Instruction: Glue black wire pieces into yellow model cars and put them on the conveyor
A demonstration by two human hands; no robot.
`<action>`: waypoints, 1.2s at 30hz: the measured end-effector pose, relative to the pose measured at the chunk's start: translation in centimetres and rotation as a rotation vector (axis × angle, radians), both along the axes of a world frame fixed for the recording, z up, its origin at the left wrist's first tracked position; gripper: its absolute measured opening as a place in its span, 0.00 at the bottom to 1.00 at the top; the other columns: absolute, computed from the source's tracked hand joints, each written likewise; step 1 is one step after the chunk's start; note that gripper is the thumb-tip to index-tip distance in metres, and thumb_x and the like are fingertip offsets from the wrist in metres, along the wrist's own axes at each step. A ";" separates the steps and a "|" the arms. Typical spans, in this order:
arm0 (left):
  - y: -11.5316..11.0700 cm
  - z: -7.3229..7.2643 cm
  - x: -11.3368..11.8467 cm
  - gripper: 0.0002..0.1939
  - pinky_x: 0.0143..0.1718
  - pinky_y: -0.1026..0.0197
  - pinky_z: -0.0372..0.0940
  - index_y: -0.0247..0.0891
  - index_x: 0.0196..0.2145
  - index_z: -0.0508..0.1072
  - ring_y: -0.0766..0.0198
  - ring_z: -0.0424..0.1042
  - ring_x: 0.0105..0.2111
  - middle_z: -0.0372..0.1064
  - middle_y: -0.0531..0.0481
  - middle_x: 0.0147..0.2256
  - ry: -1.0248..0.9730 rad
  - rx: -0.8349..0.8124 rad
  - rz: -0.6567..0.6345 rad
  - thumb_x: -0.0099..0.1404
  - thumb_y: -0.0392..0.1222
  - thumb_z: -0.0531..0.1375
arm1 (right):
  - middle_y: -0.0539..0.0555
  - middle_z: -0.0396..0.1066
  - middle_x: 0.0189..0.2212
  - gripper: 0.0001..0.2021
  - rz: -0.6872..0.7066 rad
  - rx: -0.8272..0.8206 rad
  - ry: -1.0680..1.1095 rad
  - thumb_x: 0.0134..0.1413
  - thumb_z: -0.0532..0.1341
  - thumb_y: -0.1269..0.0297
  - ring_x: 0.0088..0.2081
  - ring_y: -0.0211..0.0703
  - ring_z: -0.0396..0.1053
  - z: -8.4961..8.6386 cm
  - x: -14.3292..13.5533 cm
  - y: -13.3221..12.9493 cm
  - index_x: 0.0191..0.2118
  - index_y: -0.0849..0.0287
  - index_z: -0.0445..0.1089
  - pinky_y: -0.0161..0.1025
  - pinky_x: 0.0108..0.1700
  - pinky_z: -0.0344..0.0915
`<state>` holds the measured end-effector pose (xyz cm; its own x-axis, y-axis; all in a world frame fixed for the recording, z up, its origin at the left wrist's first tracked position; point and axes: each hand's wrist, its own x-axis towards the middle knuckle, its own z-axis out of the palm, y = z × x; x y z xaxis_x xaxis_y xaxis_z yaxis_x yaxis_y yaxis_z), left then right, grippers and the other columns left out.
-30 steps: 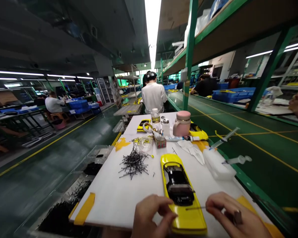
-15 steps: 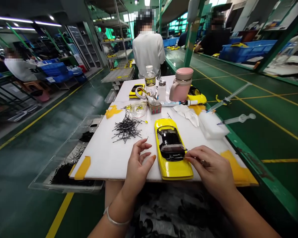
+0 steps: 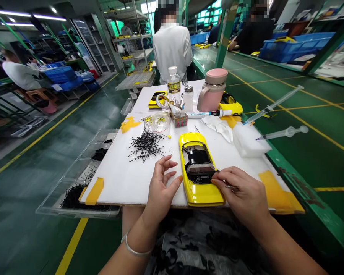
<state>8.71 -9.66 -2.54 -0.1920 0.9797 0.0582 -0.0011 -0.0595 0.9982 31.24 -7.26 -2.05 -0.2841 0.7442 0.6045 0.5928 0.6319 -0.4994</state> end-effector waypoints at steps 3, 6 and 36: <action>0.1 -0.1 0.1 0.30 0.58 0.50 0.66 0.45 0.59 0.63 0.53 0.68 0.58 0.67 0.43 0.52 -0.007 -0.003 -0.003 0.61 0.43 0.67 | 0.50 0.76 0.32 0.05 -0.002 0.030 -0.024 0.62 0.64 0.74 0.32 0.36 0.74 0.0 0.0 0.0 0.36 0.57 0.76 0.32 0.34 0.68; 0.4 -0.2 0.4 0.31 0.61 0.49 0.64 0.46 0.59 0.62 0.52 0.65 0.62 0.66 0.42 0.56 -0.020 -0.003 -0.010 0.62 0.42 0.67 | 0.50 0.76 0.33 0.05 -0.005 0.071 -0.057 0.63 0.64 0.73 0.32 0.36 0.74 0.0 0.0 0.0 0.37 0.57 0.76 0.32 0.33 0.68; 2.4 -0.7 2.1 0.40 0.69 0.46 0.57 0.42 0.65 0.60 0.50 0.58 0.68 0.60 0.43 0.66 0.112 0.086 -0.153 0.55 0.30 0.63 | 0.54 0.75 0.37 0.07 0.075 0.099 -0.123 0.64 0.65 0.72 0.33 0.34 0.75 -1.1 1.8 -0.2 0.45 0.60 0.79 0.31 0.35 0.69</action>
